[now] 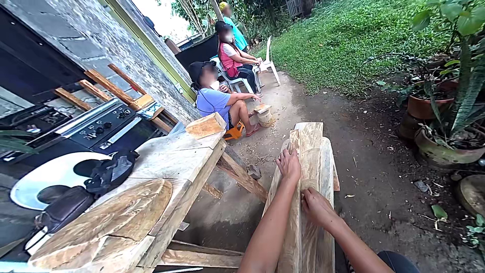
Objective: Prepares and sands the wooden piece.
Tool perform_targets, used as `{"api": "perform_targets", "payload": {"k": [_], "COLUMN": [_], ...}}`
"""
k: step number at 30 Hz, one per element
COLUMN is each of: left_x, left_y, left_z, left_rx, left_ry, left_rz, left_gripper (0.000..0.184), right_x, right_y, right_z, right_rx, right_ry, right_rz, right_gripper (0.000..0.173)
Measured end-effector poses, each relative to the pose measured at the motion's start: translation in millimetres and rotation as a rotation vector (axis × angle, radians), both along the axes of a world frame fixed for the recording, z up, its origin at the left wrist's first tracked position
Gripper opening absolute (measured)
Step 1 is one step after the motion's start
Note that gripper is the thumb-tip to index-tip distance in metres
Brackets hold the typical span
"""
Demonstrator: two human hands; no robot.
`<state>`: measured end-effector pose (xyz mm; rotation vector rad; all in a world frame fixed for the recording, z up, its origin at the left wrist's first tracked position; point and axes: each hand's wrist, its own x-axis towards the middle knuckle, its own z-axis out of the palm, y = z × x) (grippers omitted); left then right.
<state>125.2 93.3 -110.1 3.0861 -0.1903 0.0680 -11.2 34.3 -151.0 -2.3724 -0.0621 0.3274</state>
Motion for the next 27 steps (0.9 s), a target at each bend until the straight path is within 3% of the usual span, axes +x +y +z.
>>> {"api": "perform_targets", "payload": {"k": [27], "left_x": [-2.7], "left_y": [1.5], "left_z": [-0.2], "left_rx": [0.025], "left_ry": [-0.013], "left_rz": [-0.007], "left_gripper": [0.039], "right_x": [0.1], "right_y": [-0.5], "right_z": [-1.5], "right_rx": [0.010], "right_ry": [-0.008], "right_rz": [0.010], "right_gripper": [0.039]}}
